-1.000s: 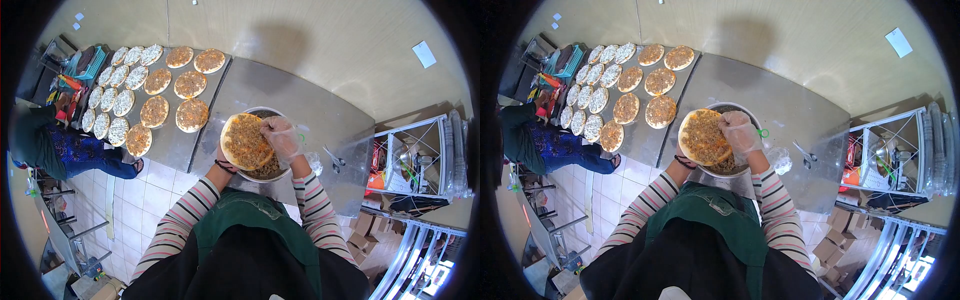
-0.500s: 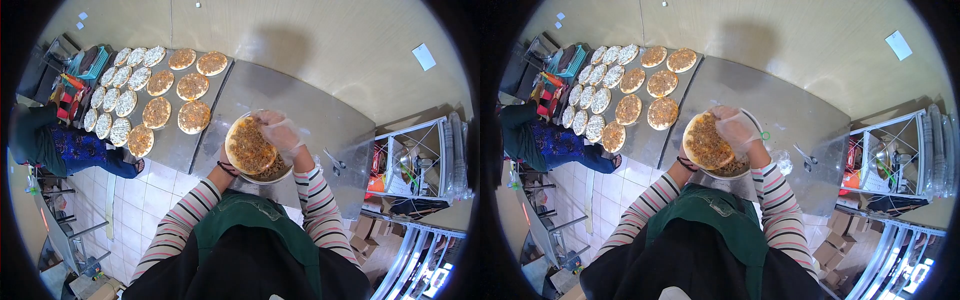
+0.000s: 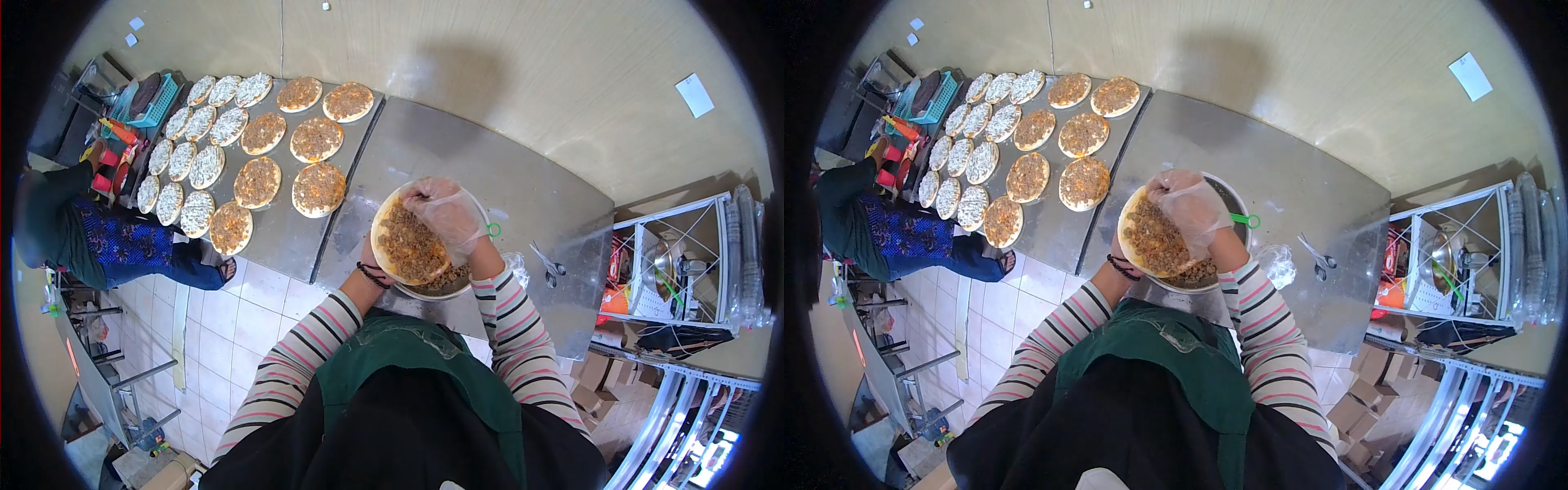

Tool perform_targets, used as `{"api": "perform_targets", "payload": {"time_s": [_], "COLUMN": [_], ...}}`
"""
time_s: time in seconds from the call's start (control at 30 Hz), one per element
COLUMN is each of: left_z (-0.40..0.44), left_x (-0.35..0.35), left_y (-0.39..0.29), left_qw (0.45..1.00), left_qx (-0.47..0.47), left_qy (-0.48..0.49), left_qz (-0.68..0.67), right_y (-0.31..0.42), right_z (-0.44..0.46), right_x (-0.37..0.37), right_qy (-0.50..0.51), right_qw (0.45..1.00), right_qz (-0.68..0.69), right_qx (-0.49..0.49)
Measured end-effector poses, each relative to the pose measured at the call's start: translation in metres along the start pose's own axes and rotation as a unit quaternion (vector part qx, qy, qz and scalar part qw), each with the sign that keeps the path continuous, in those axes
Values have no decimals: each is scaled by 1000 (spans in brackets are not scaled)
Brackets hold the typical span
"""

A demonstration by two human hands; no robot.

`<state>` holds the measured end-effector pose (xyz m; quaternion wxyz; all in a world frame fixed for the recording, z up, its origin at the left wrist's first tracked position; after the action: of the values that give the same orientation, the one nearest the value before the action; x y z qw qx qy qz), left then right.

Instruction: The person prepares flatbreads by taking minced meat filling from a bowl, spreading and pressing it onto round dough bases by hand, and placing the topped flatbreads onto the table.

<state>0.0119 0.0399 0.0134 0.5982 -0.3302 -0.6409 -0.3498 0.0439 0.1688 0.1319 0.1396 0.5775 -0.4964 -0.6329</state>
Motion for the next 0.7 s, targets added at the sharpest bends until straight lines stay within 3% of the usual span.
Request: {"api": "perform_targets", "payload": {"time_s": [0.4,0.53,0.63,0.7], "left_z": [6,8,8,9], "left_x": [4,7,11,5], "left_y": [1,2,1,-1], "left_qw": [999,998,993,996], "left_qx": [24,17,52,43], "left_qy": [8,40,-15,1], "left_qz": [34,45,104,84], "right_y": [-1,2,8,15], "right_z": [-13,-21,-21,-30], "right_x": [20,20,22,14], "right_qy": [38,33,6,28], "right_qw": [992,995,986,996], "right_qz": [-124,-89,-133,-78], "right_qx": [-10,-16,-97,-37]}}
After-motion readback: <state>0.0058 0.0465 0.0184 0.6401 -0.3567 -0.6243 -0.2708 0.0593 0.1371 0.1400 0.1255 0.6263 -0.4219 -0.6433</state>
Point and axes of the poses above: each hand's wrist, its own z-axis towards the middle knuckle, its own x-axis out of the palm, y = z × x, the point moved 2 cm from there along z, towards the middle knuckle, and after that the axes turned 15 degrees about x, right-handed, at the moved point
